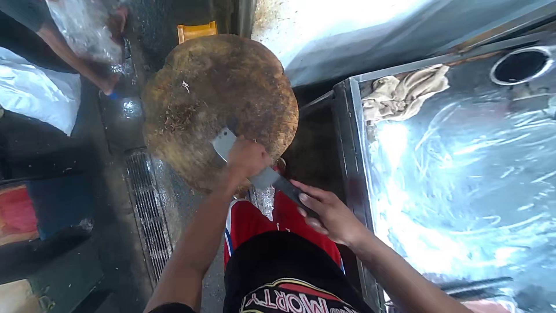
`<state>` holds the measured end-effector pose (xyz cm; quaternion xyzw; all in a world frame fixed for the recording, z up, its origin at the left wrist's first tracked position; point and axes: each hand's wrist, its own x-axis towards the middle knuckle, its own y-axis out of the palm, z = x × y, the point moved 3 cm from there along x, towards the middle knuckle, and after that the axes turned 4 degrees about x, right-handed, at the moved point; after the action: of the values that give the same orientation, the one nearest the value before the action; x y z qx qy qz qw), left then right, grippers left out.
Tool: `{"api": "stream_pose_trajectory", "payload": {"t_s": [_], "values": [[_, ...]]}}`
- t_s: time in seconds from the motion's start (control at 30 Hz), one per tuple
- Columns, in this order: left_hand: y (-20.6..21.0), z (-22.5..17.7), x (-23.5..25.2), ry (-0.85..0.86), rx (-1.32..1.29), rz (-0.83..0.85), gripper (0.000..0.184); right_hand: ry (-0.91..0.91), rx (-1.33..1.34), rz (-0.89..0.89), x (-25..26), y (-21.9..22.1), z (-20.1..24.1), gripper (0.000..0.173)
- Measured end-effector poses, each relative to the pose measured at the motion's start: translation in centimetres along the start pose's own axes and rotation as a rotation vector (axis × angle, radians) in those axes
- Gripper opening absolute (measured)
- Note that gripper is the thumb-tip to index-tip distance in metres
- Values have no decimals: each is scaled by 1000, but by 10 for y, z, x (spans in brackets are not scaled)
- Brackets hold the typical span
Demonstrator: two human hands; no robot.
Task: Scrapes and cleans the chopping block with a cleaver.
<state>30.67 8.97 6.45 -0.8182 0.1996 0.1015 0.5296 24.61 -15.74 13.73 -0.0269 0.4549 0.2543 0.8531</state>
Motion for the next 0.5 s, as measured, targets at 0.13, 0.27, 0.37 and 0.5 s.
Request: {"api": "stream_pose_trajectory", "payload": {"t_s": [0.13, 0.27, 0.37, 0.5], "values": [[22, -45, -8, 31, -92, 123, 44, 54, -10, -8, -33, -26, -7, 49], [-14, 43, 13, -1, 36, 53, 45, -54, -39, 56, 41, 31, 28, 47], [-22, 54, 11, -56, 120, -43, 45, -49, 1, 77, 49, 30, 24, 47], [23, -23, -8, -51, 6, 69, 44, 47, 3, 70, -7, -22, -17, 50]]}}
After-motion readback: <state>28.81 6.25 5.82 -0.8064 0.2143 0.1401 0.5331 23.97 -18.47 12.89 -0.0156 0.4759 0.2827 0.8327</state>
